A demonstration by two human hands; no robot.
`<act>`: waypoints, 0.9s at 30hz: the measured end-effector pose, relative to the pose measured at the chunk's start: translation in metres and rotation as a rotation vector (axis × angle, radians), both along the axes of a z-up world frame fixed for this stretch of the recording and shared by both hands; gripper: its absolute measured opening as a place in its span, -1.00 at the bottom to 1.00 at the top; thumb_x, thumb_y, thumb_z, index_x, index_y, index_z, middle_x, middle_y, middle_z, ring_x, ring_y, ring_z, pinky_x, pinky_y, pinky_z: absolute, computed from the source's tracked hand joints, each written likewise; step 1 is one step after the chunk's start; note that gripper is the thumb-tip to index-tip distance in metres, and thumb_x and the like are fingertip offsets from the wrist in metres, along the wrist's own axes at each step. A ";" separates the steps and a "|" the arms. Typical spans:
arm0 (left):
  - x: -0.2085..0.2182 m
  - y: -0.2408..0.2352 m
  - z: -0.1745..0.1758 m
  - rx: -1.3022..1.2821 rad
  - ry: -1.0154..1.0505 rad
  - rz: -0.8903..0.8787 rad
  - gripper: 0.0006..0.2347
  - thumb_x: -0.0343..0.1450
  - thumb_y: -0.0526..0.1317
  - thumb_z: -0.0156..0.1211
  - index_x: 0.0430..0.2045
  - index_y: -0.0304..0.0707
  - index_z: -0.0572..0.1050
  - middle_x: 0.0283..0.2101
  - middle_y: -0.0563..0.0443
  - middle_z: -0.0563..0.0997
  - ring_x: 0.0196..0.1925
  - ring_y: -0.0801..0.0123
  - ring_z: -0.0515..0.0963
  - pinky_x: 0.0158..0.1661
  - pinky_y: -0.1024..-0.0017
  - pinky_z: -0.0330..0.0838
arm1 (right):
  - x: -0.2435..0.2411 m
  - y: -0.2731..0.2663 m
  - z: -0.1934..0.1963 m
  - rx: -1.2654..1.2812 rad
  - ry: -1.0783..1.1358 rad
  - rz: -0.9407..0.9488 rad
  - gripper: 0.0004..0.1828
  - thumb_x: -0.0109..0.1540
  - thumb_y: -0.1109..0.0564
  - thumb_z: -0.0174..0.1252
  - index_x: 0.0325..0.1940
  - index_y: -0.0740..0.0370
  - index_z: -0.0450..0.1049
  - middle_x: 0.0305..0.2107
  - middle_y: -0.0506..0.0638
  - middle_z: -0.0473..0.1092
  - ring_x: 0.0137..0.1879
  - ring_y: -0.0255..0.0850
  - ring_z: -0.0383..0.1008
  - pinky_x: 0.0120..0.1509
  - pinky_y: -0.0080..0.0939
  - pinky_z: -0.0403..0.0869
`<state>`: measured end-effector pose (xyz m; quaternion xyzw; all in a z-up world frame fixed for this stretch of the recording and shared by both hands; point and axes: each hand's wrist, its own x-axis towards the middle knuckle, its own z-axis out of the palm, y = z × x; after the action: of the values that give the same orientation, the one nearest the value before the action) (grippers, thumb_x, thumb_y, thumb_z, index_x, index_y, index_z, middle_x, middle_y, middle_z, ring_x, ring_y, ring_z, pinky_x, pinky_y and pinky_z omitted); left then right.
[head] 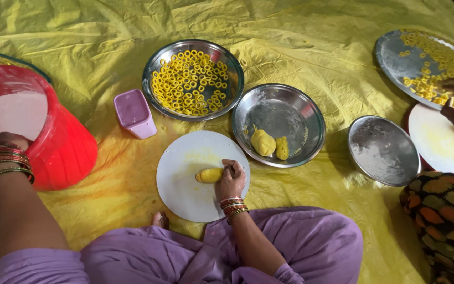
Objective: The person sits on a yellow tarp and shapes yellow dough into small ring-shaped snacks by hand. They roll small pieces of dough, pinch them into circles, and place the finished rings into a metal bowl. The person occasionally rolls the dough into a log and cuts off pieces to continue shaping.
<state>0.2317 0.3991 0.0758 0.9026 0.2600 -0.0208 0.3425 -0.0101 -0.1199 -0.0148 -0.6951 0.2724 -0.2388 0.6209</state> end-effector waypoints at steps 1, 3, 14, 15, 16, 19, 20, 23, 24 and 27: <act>0.003 -0.002 -0.002 -0.003 0.001 -0.001 -0.83 0.46 -0.42 0.06 -0.21 -0.29 0.62 -0.22 -0.06 0.69 -0.27 0.30 0.65 -0.23 0.28 0.52 | 0.001 0.000 0.000 -0.002 0.007 -0.004 -0.80 0.22 0.32 0.04 -0.18 0.29 0.58 -0.27 0.11 0.58 -0.10 -0.14 0.59 0.08 -0.19 0.50; 0.009 -0.007 -0.007 -0.008 0.003 -0.010 -0.83 0.47 -0.42 0.06 -0.20 -0.28 0.63 -0.21 -0.07 0.69 -0.26 0.28 0.65 -0.21 0.28 0.52 | 0.002 -0.003 0.000 -0.028 0.026 -0.016 -0.80 0.22 0.31 0.05 -0.19 0.29 0.59 -0.27 0.09 0.58 -0.11 -0.15 0.59 0.07 -0.20 0.49; 0.035 -0.014 -0.005 0.011 -0.019 -0.051 -0.81 0.49 -0.39 0.05 -0.20 -0.25 0.65 -0.17 -0.12 0.70 -0.20 0.21 0.66 -0.13 0.25 0.51 | 0.001 -0.001 -0.004 0.007 0.023 -0.027 -0.79 0.23 0.30 0.03 -0.20 0.27 0.59 -0.32 0.10 0.58 -0.20 -0.12 0.56 -0.01 -0.18 0.51; 0.031 -0.015 -0.010 0.011 -0.010 -0.055 -0.81 0.49 -0.39 0.04 -0.20 -0.24 0.65 -0.16 -0.12 0.70 -0.20 0.20 0.66 -0.12 0.24 0.51 | 0.000 -0.002 -0.005 -0.042 0.033 -0.036 -0.79 0.22 0.29 0.05 -0.20 0.26 0.60 -0.32 0.09 0.58 -0.19 -0.14 0.56 -0.01 -0.18 0.51; 0.029 -0.014 -0.012 0.008 -0.011 -0.053 -0.81 0.50 -0.39 0.04 -0.20 -0.24 0.66 -0.16 -0.13 0.70 -0.19 0.19 0.66 -0.11 0.24 0.51 | 0.001 -0.003 -0.006 -0.091 0.042 -0.044 -0.80 0.21 0.29 0.07 -0.21 0.26 0.61 -0.32 0.09 0.58 -0.19 -0.16 0.57 0.00 -0.19 0.50; 0.020 -0.002 -0.009 0.014 -0.028 -0.038 -0.80 0.50 -0.38 0.04 -0.19 -0.23 0.66 -0.15 -0.14 0.70 -0.18 0.17 0.66 -0.09 0.23 0.50 | 0.004 -0.001 -0.007 -0.085 0.056 -0.044 -0.80 0.21 0.28 0.08 -0.21 0.24 0.62 -0.33 0.08 0.58 -0.20 -0.18 0.57 -0.02 -0.20 0.51; 0.017 0.002 -0.006 0.019 -0.034 -0.037 -0.80 0.50 -0.38 0.04 -0.19 -0.22 0.67 -0.14 -0.15 0.70 -0.17 0.17 0.66 -0.08 0.23 0.50 | 0.003 -0.001 -0.007 -0.059 0.057 -0.042 -0.80 0.21 0.27 0.07 -0.21 0.24 0.61 -0.34 0.07 0.58 -0.22 -0.18 0.57 -0.02 -0.20 0.51; 0.018 0.001 0.000 0.014 -0.053 -0.035 -0.79 0.51 -0.37 0.03 -0.19 -0.21 0.67 -0.13 -0.16 0.70 -0.16 0.15 0.67 -0.06 0.22 0.50 | 0.003 -0.003 -0.006 -0.050 0.078 -0.038 -0.80 0.21 0.27 0.07 -0.21 0.23 0.62 -0.33 0.06 0.58 -0.23 -0.18 0.58 -0.03 -0.20 0.52; 0.019 0.000 0.001 0.014 -0.061 -0.034 -0.79 0.51 -0.37 0.03 -0.19 -0.21 0.68 -0.13 -0.16 0.70 -0.15 0.14 0.67 -0.05 0.22 0.50 | 0.003 -0.004 -0.005 -0.066 0.063 -0.035 -0.80 0.21 0.27 0.07 -0.21 0.24 0.62 -0.32 0.07 0.58 -0.21 -0.17 0.57 -0.03 -0.20 0.51; 0.021 -0.006 0.005 0.008 -0.070 -0.037 -0.79 0.52 -0.36 0.03 -0.19 -0.20 0.68 -0.11 -0.18 0.71 -0.14 0.12 0.67 -0.03 0.21 0.49 | 0.000 -0.003 -0.007 -0.065 0.018 -0.027 -0.80 0.22 0.29 0.06 -0.22 0.26 0.62 -0.30 0.10 0.58 -0.19 -0.16 0.57 -0.01 -0.19 0.51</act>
<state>0.2530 0.3931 0.0804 0.9087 0.2312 0.0057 0.3476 -0.0096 -0.1232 -0.0215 -0.7132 0.2793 -0.2496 0.5925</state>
